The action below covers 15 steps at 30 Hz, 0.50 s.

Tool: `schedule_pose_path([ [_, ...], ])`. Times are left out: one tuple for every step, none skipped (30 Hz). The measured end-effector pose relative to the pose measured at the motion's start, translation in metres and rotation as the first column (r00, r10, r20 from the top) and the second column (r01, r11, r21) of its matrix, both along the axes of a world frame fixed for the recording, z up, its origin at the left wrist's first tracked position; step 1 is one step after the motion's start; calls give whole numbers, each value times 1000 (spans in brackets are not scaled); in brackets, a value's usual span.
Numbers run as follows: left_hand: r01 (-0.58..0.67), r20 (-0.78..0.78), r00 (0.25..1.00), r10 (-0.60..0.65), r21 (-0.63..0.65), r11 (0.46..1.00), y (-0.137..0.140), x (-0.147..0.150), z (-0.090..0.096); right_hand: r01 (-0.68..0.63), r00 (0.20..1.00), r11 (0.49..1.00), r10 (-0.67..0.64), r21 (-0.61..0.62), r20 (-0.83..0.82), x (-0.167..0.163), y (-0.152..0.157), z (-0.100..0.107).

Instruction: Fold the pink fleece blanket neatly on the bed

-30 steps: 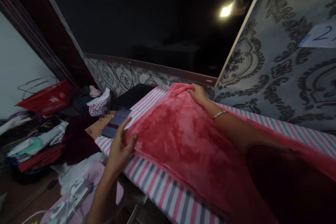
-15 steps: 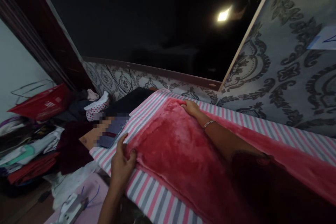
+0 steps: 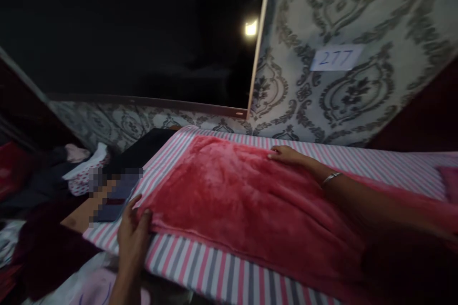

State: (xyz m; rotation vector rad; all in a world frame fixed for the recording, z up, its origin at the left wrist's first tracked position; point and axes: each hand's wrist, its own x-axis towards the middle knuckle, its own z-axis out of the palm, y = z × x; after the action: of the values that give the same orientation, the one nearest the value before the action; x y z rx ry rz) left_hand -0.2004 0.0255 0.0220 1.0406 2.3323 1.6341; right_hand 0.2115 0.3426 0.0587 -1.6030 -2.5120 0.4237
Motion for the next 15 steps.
schedule_pose_path([
  [6,5,1000,-6,-18,1000,0,0,3,32,999,999,-32,2,3,24,-9,1],
  [9,5,1000,-9,-38,999,1,0,5,68,998,998,-68,7,4,49,-18,2],
  [8,-4,1000,-8,-62,998,1,0,8,106,994,994,-106,15,3,73,-28,3],
  [-1,-28,1000,-1,-86,996,2,0,12,144,990,989,-144,22,1,97,-40,3],
  [-16,-54,999,10,-111,994,2,1,15,186,982,982,-186,31,-1,122,-52,4],
  [-30,-75,997,20,-135,990,3,2,18,233,972,971,-234,46,2,146,-65,5],
  [-44,-91,995,30,-157,987,4,3,21,284,958,956,-285,67,10,170,-79,6],
  [-53,-106,994,34,-175,983,4,5,25,336,941,938,-339,92,19,194,-94,7],
  [-58,-121,992,35,-188,980,5,6,28,387,919,914,-393,120,27,217,-110,10],
  [-62,-137,990,35,-195,979,6,8,31,436,895,888,-445,145,31,239,-127,12],
  [-62,-151,988,31,-203,977,7,10,34,479,872,863,-489,163,31,260,-145,16],
  [-64,-165,986,29,-211,976,7,11,37,513,851,841,-525,172,26,280,-164,20],
  [-63,-174,984,25,-215,975,9,12,38,542,833,822,-554,177,21,298,-183,24],
  [-52,-169,986,15,-215,975,10,12,39,566,816,805,-578,179,19,313,-203,28],
  [-30,-151,988,-3,-210,977,11,12,40,588,799,788,-601,181,16,327,-222,30],
])
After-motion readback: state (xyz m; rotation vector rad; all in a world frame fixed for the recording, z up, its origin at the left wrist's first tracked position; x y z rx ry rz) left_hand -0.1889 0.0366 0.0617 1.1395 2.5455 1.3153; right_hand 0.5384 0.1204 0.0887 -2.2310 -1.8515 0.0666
